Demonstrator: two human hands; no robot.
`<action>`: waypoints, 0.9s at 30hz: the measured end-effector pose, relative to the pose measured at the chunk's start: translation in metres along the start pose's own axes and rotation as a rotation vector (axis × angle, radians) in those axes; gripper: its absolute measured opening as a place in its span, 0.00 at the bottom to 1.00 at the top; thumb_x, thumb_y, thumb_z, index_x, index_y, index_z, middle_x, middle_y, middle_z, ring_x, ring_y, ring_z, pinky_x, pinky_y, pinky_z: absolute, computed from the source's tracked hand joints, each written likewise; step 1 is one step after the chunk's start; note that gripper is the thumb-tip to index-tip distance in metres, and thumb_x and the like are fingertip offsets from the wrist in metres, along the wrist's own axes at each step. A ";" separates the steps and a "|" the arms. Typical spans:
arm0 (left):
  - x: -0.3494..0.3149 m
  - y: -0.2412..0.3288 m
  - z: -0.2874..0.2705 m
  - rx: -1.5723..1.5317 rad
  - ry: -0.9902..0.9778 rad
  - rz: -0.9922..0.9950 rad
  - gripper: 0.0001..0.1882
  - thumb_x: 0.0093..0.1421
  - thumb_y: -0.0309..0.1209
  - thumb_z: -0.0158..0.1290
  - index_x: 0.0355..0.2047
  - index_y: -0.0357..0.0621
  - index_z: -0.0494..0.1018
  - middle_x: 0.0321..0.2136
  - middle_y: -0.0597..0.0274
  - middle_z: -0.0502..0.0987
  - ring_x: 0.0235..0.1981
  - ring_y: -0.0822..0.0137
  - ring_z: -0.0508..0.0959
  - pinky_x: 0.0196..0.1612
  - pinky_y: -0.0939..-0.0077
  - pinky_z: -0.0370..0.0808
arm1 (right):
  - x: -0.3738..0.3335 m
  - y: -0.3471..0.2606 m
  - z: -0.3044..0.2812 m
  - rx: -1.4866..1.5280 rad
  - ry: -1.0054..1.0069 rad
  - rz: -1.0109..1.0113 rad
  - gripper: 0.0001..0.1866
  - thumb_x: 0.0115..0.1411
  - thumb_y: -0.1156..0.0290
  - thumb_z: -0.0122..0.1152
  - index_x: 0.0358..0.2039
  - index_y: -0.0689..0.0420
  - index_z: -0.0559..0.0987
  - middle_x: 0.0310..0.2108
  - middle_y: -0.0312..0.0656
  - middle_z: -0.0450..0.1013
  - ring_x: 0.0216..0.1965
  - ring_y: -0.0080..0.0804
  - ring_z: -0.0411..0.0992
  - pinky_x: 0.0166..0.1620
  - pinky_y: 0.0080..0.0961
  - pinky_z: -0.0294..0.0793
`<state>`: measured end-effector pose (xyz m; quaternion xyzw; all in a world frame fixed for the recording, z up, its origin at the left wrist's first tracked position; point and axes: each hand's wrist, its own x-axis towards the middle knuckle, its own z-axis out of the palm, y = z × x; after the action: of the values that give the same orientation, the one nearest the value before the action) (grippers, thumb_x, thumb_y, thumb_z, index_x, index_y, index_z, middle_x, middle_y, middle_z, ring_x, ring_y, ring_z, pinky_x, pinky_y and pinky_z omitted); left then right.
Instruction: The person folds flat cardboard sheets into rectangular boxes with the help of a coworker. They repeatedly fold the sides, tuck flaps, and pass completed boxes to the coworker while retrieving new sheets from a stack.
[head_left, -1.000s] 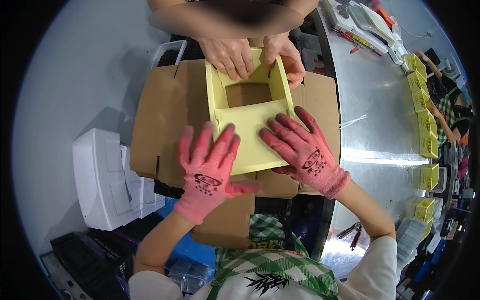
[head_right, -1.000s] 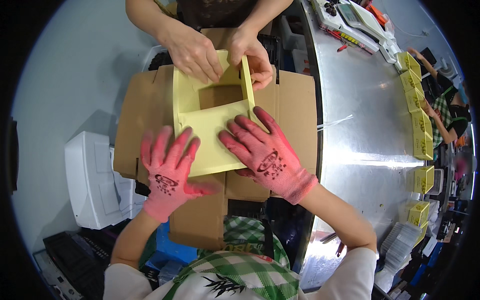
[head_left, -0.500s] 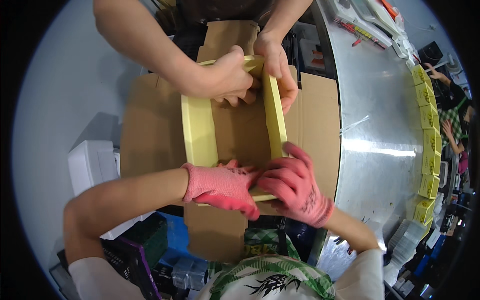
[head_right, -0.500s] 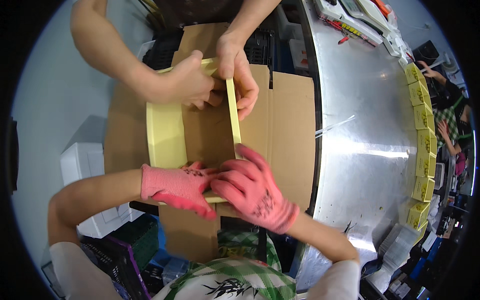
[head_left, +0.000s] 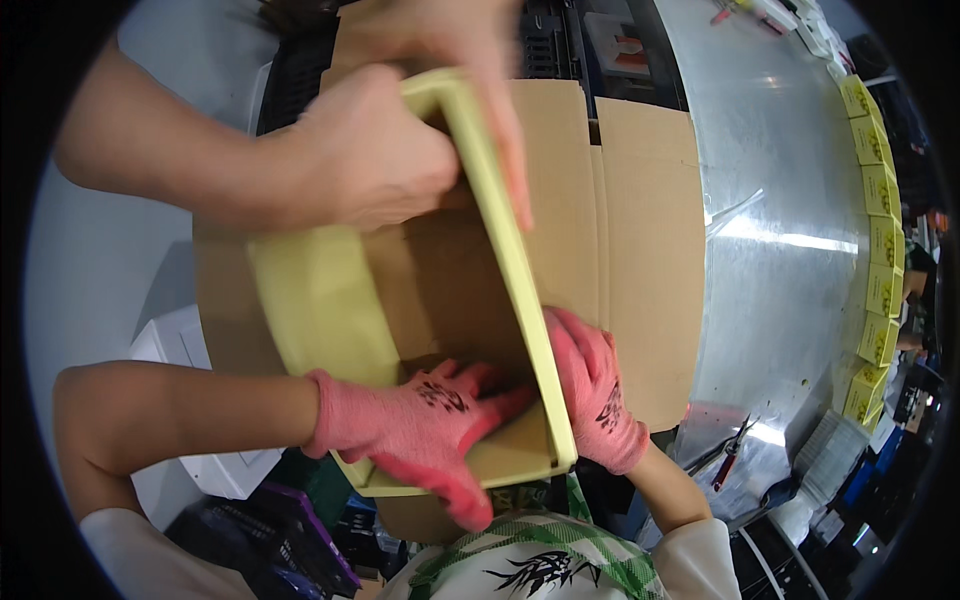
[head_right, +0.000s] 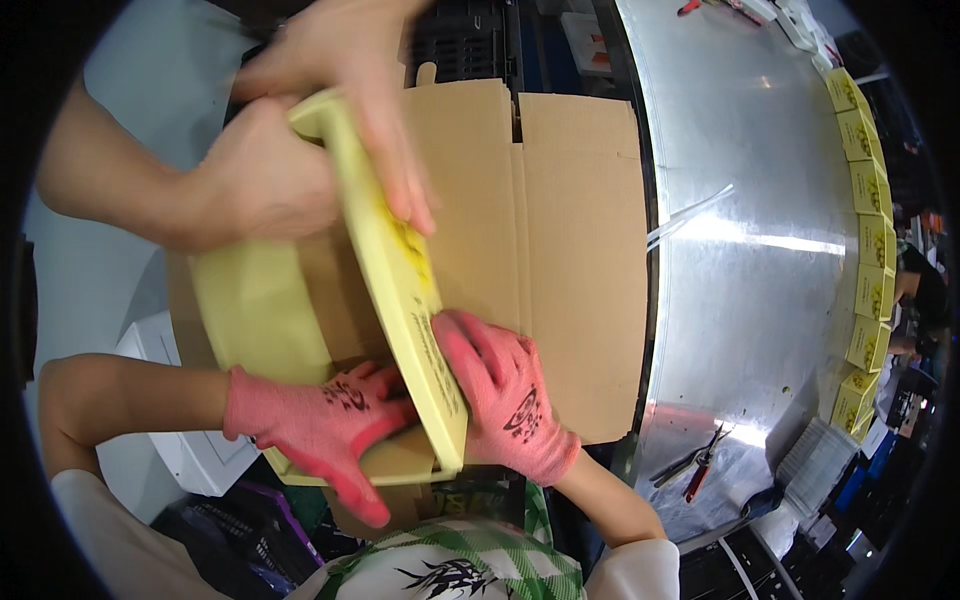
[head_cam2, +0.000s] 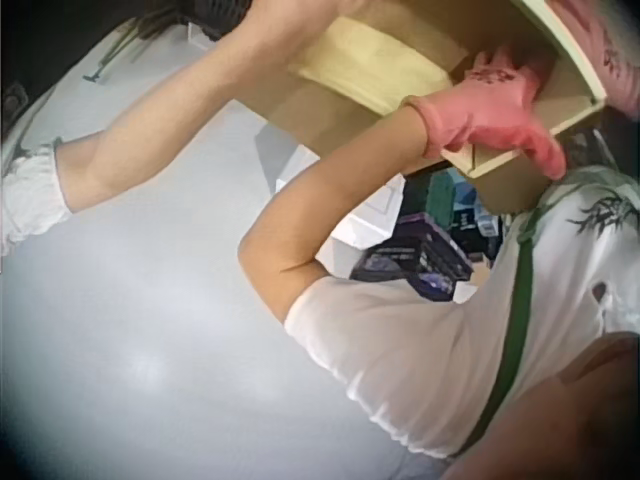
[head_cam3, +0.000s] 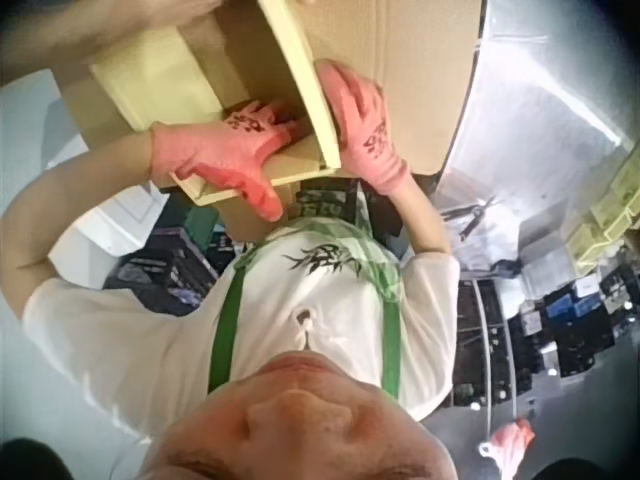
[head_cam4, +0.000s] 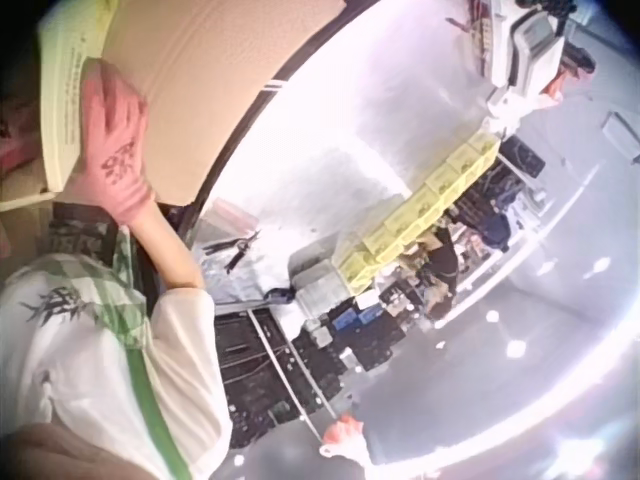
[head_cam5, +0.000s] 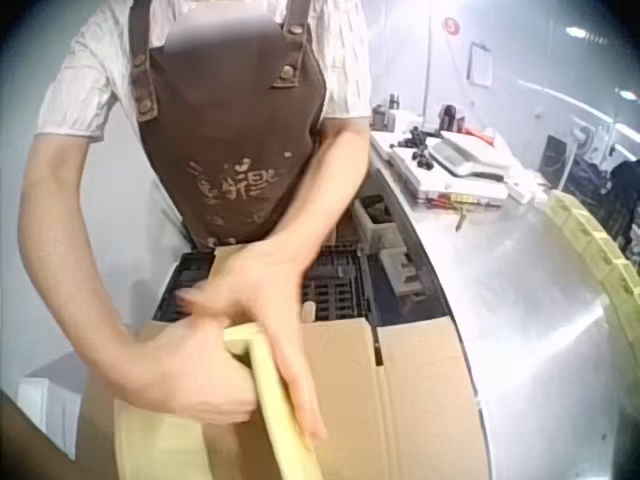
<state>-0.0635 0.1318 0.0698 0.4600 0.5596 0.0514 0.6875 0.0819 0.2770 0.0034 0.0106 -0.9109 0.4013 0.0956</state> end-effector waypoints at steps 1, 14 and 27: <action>0.000 -0.002 0.001 0.017 -0.003 0.043 0.61 0.37 0.56 0.62 0.68 0.45 0.46 0.62 0.38 0.50 0.61 0.38 0.54 0.63 0.49 0.53 | 0.001 0.001 -0.003 0.015 -0.012 0.011 0.40 0.43 0.64 0.67 0.58 0.62 0.65 0.51 0.51 0.67 0.48 0.47 0.69 0.48 0.40 0.67; 0.017 -0.013 -0.008 -0.004 -0.084 0.238 0.55 0.37 0.55 0.66 0.61 0.39 0.57 0.60 0.38 0.56 0.63 0.43 0.55 0.65 0.59 0.51 | 0.009 0.003 -0.004 -0.041 -0.201 0.101 0.49 0.45 0.56 0.65 0.65 0.57 0.55 0.52 0.52 0.61 0.53 0.46 0.64 0.53 0.47 0.61; -0.061 0.003 0.136 0.572 1.664 0.414 0.15 0.40 0.35 0.65 0.28 0.47 0.75 0.42 0.60 0.71 0.45 0.56 0.71 0.51 0.54 0.68 | 0.065 -0.109 -0.048 0.063 -0.939 -0.098 0.47 0.49 0.55 0.66 0.61 0.70 0.56 0.61 0.59 0.57 0.60 0.50 0.62 0.61 0.35 0.61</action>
<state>0.0267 0.0193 0.1090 0.5188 0.7735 0.3491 -0.1030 0.0364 0.2423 0.1264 0.2369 -0.8414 0.3755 -0.3079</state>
